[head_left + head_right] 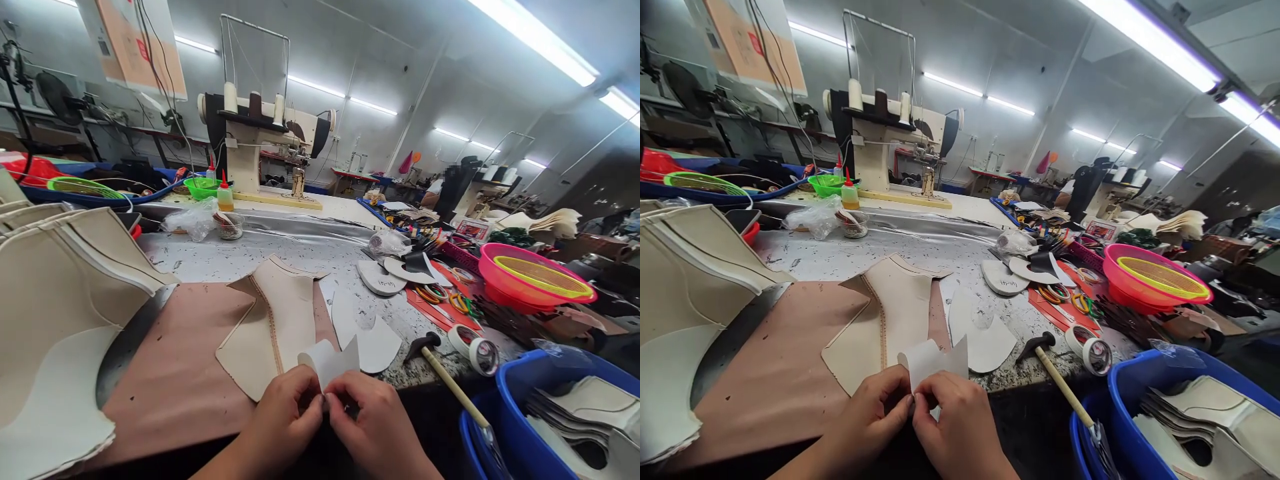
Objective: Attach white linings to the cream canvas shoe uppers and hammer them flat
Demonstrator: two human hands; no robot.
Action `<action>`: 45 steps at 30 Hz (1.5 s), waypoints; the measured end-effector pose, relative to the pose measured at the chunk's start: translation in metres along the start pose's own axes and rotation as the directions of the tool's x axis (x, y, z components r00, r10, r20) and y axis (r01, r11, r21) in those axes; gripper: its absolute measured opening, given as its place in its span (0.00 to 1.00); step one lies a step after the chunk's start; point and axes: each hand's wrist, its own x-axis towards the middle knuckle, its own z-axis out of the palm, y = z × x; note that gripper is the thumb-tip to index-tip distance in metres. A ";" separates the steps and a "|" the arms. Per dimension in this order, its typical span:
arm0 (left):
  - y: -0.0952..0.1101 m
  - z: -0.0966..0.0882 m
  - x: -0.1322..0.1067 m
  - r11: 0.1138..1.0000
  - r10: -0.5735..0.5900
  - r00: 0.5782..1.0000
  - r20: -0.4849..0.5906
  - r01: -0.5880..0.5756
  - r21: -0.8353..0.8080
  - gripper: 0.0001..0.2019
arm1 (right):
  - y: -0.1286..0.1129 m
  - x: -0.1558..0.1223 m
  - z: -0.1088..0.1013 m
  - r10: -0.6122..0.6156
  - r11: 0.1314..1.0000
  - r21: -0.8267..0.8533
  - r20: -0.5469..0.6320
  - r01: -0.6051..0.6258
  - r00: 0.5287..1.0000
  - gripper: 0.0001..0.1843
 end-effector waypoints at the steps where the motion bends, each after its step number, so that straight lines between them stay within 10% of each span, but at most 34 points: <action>1: 0.000 0.001 0.000 1.000 0.007 1.000 -0.001 -0.007 0.018 0.06 | 0.000 0.000 0.000 0.009 1.000 -0.010 0.007 -0.009 1.000 0.09; 10: -0.002 0.001 -0.003 0.999 0.029 0.999 0.027 -0.030 0.039 0.06 | 0.001 0.001 0.005 0.049 0.998 -0.043 0.001 -0.049 0.999 0.06; 16: -0.006 -0.003 0.003 0.952 -0.001 0.992 0.126 0.040 -0.303 0.15 | 0.003 0.001 0.010 0.124 0.963 0.237 0.017 -0.125 0.992 0.04; 22: -0.007 -0.006 0.005 0.953 -0.046 0.997 0.065 0.063 -0.296 0.14 | 0.014 0.001 0.011 0.269 0.836 0.478 0.072 -0.270 0.960 0.04; 28: -0.009 -0.001 0.000 1.000 0.000 0.997 -0.083 -0.002 -0.019 0.08 | 0.017 -0.002 0.025 0.207 0.921 0.349 -0.065 -0.172 0.976 0.06; 40: -0.006 -0.008 0.000 1.000 0.018 0.999 0.041 -0.017 -0.021 0.07 | 0.016 -0.004 0.024 -0.060 0.955 0.289 -0.019 0.063 0.998 0.05; 45: -0.005 -0.009 -0.001 0.991 0.059 0.998 0.022 -0.061 0.121 0.07 | 0.020 0.000 0.007 -0.103 0.973 0.187 -0.177 0.136 0.979 0.07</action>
